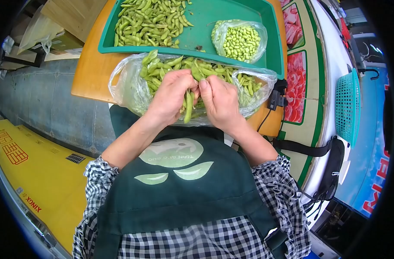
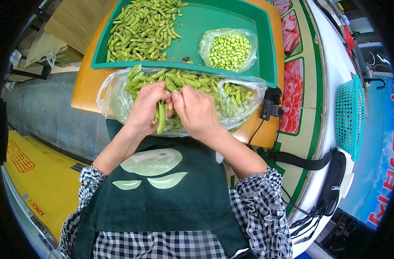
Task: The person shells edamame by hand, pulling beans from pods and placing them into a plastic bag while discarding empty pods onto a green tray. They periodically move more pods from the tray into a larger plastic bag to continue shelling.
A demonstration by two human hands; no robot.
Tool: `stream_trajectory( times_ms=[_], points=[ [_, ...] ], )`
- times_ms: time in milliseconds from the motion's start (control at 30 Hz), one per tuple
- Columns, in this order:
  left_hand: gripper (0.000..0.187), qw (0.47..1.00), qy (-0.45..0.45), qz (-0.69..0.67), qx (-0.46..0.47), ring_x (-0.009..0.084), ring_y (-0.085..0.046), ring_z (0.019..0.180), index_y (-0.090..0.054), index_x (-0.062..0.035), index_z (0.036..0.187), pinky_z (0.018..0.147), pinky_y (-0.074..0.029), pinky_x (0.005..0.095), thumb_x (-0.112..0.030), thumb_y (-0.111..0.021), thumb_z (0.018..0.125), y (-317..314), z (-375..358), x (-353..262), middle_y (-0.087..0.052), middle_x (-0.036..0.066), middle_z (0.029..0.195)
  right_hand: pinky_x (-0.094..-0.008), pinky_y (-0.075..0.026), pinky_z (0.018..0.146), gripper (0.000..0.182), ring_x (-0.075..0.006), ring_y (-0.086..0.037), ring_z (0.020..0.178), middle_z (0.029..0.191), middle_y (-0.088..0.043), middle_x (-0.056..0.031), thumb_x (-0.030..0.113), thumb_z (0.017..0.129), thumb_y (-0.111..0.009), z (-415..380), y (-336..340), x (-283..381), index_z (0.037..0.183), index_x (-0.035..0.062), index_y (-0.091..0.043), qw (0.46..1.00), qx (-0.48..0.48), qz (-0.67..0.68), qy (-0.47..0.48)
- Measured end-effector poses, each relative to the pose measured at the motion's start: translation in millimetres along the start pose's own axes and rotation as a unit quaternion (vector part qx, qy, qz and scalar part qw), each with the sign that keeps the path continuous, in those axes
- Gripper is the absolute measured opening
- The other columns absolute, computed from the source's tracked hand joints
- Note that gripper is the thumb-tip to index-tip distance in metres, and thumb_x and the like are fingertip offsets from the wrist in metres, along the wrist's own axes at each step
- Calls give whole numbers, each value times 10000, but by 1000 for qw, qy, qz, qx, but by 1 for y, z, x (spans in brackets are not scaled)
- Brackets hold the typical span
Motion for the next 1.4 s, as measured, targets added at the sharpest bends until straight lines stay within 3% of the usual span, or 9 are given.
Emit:
stream_trajectory(
  times_ms=[200, 367, 500, 667, 867, 1100, 1200, 1267, 1400],
  points=[
    [100, 1000, 13, 14, -11, 134, -498, 496, -525, -19, 747, 462, -403, 236, -93, -490, 804, -1, -1, 7, -548, 65, 641, -328, -388, 453, 342, -197, -506, 476, 591, -546, -101, 227, 986, -434, -6, -7, -4, 746, 5, -533, 962, 12, 193, -195],
    [88, 1000, 20, 8, -12, 126, -489, 480, -520, -17, 741, 444, -394, 236, -87, -493, 786, 0, 1, 6, -543, 63, 628, -224, -314, 431, 392, -52, -417, 502, 604, -523, 18, 319, 994, -438, -14, -12, -15, 766, 29, -568, 744, 29, 512, -428],
    [151, 997, 79, -7, -12, 109, -495, 517, -534, -10, 689, 462, -381, 235, -99, -495, 804, 1, -3, 0, -551, 58, 626, -223, -301, 435, 405, -44, -407, 506, 593, -516, 20, 362, 977, -470, -7, -2, -16, 752, 41, -573, 767, 76, 486, -412],
    [135, 993, 83, 72, 33, 122, -455, 440, -520, -21, 682, 391, -337, 244, -101, -490, 787, -2, -3, -2, -506, 59, 569, -221, -291, 437, 404, -21, -383, 512, 589, -526, 21, 409, 934, -549, 2, 0, -21, 764, 46, -603, 964, 177, 133, -150],
    [186, 988, 123, 56, 74, 107, -468, 446, -552, -4, 649, 391, -341, 250, -123, -498, 782, 8, -3, -7, -536, 55, 569, -207, -282, 414, 324, -35, -382, 478, 564, -477, 33, 313, 952, -545, 0, -6, -14, 776, 44, -587, 718, 184, 549, -386],
    [130, 993, 84, 78, 40, 111, -461, 459, -523, -19, 688, 406, -345, 228, -105, -502, 783, 10, 0, -8, -526, 69, 589, -199, -268, 399, 290, -44, -367, 447, 588, -461, 35, 287, 976, -493, -2, -3, -22, 836, 47, -576, 768, 212, 491, -353],
    [118, 993, 61, 97, 40, 101, -465, 468, -528, -24, 704, 419, -356, 223, -108, -510, 786, 10, 0, -12, -531, 56, 601, -202, -286, 412, 282, -43, -371, 457, 584, -448, 39, 279, 975, -495, -1, 1, -19, 829, 47, -557, 717, 234, 520, -400],
    [131, 996, 19, 90, 5, 83, -467, 482, -536, -34, 726, 432, -361, 218, -126, -521, 818, 13, 1, -12, -531, 38, 608, -208, -301, 428, 290, -42, -383, 475, 564, -440, 40, 277, 972, -499, 0, 5, -20, 803, 46, -541, 807, 235, 388, -377],
    [163, 989, 1, 147, 25, 66, -480, 530, -556, -34, 774, 464, -377, 211, -157, -537, 879, 14, 3, -8, -540, 23, 635, -215, -315, 450, 301, -41, -394, 495, 553, -445, 38, 287, 970, -501, -2, 4, -16, 811, 39, -560, 843, 196, 355, -354]
  ],
)
Point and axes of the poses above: each hand's wrist, its own z-axis towards the middle knuckle, its own y-axis out of the back of the hand, x = y × z, the point moved 3 cm from there along z, towards the middle knuckle
